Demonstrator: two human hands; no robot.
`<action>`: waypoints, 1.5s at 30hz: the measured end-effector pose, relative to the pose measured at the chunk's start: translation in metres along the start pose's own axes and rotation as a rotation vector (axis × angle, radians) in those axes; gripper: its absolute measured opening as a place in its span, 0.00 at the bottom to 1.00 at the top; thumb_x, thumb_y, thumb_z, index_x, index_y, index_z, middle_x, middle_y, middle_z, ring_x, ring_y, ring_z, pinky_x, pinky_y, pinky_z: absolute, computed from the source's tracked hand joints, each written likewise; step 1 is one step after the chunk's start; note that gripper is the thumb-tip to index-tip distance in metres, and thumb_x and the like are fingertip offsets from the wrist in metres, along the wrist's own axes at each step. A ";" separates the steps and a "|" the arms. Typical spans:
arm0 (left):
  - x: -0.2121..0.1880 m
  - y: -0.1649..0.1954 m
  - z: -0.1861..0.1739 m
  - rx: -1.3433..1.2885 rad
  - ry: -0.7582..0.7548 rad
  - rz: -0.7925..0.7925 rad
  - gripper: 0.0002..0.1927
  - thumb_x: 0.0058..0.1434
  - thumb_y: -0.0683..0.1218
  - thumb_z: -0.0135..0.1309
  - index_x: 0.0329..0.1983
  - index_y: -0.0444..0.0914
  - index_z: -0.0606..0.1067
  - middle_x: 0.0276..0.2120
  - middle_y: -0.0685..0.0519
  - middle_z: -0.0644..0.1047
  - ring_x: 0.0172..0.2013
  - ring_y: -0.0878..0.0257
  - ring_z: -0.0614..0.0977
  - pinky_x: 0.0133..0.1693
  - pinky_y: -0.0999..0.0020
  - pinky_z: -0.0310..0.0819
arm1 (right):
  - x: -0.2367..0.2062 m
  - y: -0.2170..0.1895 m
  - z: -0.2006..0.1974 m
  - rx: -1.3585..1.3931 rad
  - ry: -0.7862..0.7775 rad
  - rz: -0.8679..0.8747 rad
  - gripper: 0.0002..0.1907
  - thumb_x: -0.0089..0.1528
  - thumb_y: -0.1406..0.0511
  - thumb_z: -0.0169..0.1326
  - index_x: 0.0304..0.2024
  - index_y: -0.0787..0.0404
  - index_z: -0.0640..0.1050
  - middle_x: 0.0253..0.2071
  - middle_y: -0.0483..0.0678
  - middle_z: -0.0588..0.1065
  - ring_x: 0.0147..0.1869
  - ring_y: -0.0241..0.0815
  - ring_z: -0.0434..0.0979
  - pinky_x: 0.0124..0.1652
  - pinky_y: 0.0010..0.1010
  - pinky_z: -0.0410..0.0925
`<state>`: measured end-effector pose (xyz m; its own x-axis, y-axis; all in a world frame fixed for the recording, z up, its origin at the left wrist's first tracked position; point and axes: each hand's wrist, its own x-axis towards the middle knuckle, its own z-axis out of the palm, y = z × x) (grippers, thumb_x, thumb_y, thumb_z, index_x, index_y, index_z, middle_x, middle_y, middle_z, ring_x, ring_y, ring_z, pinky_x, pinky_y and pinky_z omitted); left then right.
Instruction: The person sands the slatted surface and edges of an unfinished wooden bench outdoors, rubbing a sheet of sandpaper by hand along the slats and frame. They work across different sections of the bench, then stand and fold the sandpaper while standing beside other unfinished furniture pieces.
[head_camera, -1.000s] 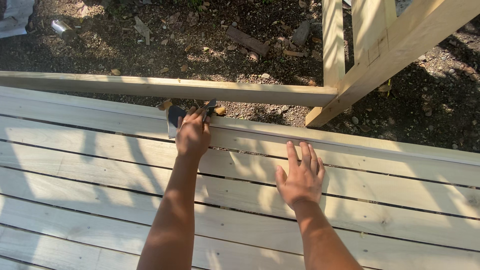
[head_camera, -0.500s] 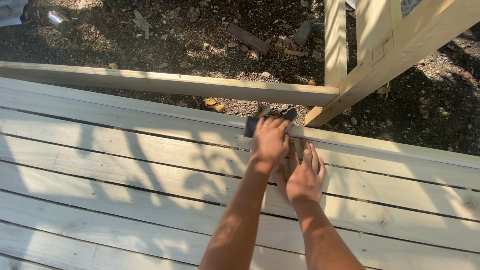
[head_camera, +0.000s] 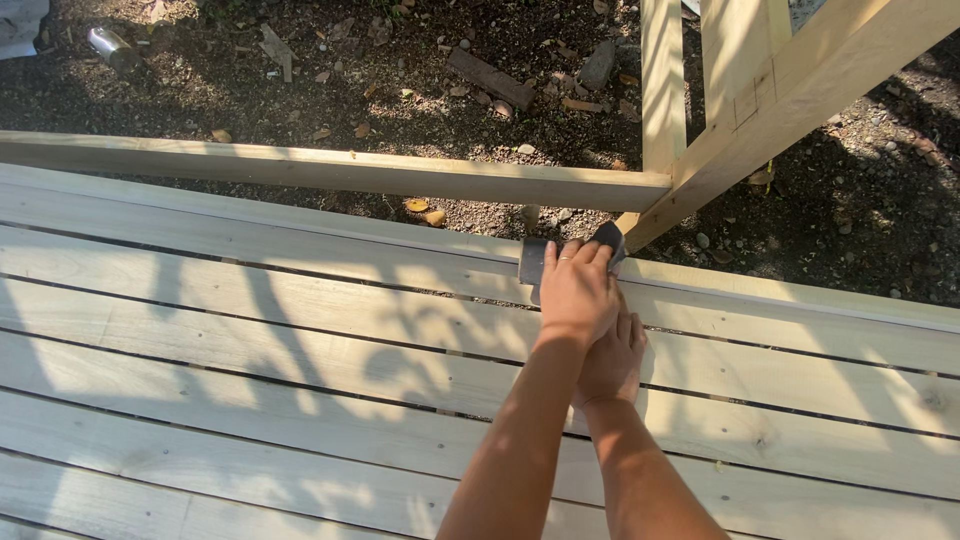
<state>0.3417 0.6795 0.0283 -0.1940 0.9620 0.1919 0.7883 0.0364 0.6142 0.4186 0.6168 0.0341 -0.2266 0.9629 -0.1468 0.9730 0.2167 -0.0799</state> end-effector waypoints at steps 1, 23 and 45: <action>0.001 0.011 0.007 -0.047 0.019 0.010 0.18 0.62 0.50 0.53 0.54 0.41 0.77 0.55 0.53 0.79 0.64 0.54 0.73 0.74 0.45 0.49 | 0.000 0.001 0.002 0.038 0.111 -0.055 0.42 0.59 0.47 0.49 0.73 0.51 0.59 0.74 0.51 0.55 0.78 0.51 0.50 0.72 0.51 0.45; -0.009 0.010 0.005 0.042 -0.132 0.179 0.29 0.62 0.51 0.51 0.68 0.48 0.70 0.71 0.59 0.66 0.72 0.58 0.62 0.72 0.47 0.45 | 0.001 0.006 0.012 -0.149 0.073 -0.092 0.43 0.60 0.46 0.50 0.75 0.50 0.57 0.76 0.48 0.52 0.81 0.51 0.46 0.73 0.48 0.43; -0.027 -0.040 -0.042 0.113 -0.193 0.120 0.30 0.65 0.51 0.48 0.72 0.51 0.66 0.74 0.61 0.60 0.73 0.58 0.59 0.68 0.31 0.42 | 0.000 -0.004 -0.001 0.090 0.120 -0.014 0.41 0.59 0.48 0.50 0.72 0.53 0.59 0.76 0.51 0.54 0.80 0.48 0.46 0.71 0.51 0.44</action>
<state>0.2916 0.6406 0.0306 0.0116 0.9947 0.1026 0.8611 -0.0621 0.5046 0.4148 0.6156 0.0354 -0.2278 0.9733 -0.0267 0.9605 0.2201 -0.1703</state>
